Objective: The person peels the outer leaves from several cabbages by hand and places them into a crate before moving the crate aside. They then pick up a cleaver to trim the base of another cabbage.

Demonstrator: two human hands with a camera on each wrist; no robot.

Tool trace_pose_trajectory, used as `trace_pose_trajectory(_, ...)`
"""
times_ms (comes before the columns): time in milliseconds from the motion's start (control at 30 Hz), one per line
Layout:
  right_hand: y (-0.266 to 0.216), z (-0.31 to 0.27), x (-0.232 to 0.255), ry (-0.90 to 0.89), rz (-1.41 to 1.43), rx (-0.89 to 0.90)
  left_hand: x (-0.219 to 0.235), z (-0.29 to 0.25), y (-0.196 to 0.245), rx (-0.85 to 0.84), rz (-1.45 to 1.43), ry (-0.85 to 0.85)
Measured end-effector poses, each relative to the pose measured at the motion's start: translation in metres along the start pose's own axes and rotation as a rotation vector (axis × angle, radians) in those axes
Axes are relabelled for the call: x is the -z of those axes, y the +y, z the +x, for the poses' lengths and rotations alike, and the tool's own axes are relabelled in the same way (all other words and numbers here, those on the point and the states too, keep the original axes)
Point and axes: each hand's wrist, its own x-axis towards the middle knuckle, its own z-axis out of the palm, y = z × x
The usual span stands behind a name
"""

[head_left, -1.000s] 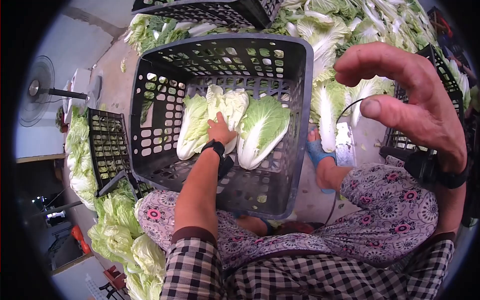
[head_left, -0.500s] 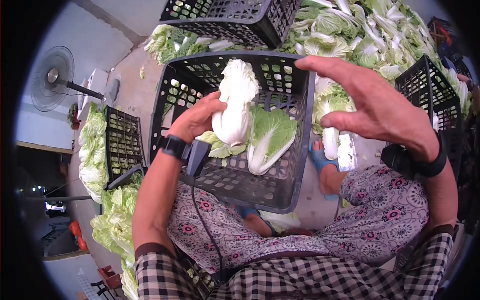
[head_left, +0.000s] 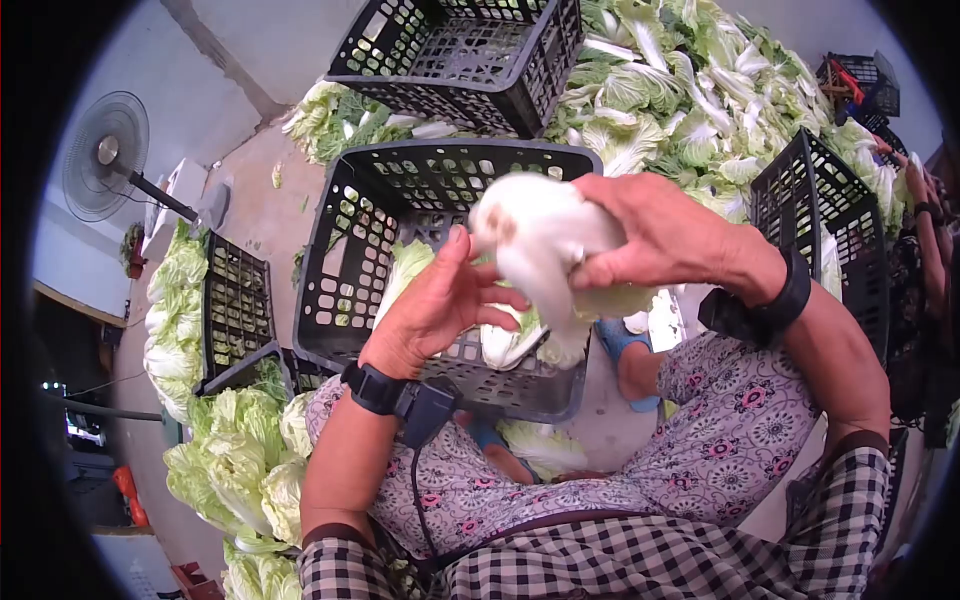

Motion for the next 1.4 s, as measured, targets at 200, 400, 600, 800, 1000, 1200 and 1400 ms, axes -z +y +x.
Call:
trace_pose_trajectory(200,0.005,0.006,-0.002,0.157,0.221,-0.009,0.004,-0.007,0.011,-0.28,0.444,0.213)
trace_pose_trajectory(400,-0.001,0.005,-0.004,-0.171,0.109,0.063,-0.031,-0.006,0.008,-0.318,0.498,0.102)
trace_pose_trajectory(600,0.006,0.004,0.004,0.081,0.297,0.028,-0.023,0.004,-0.001,-0.331,0.365,0.198)
trace_pose_trajectory(800,-0.005,0.002,-0.002,-0.137,0.327,0.099,-0.04,0.004,0.0,-0.318,0.472,0.052)
trace_pose_trajectory(1000,-0.003,0.002,0.002,-0.162,0.306,0.096,-0.033,0.002,0.002,-0.294,0.511,0.015)
trace_pose_trajectory(1200,0.006,0.003,-0.004,-0.128,0.632,0.089,-0.025,-0.01,0.011,-0.237,0.472,0.029)
trace_pose_trajectory(1400,0.003,0.002,0.004,-0.167,0.64,0.055,-0.023,-0.012,0.013,-0.256,0.555,0.064)
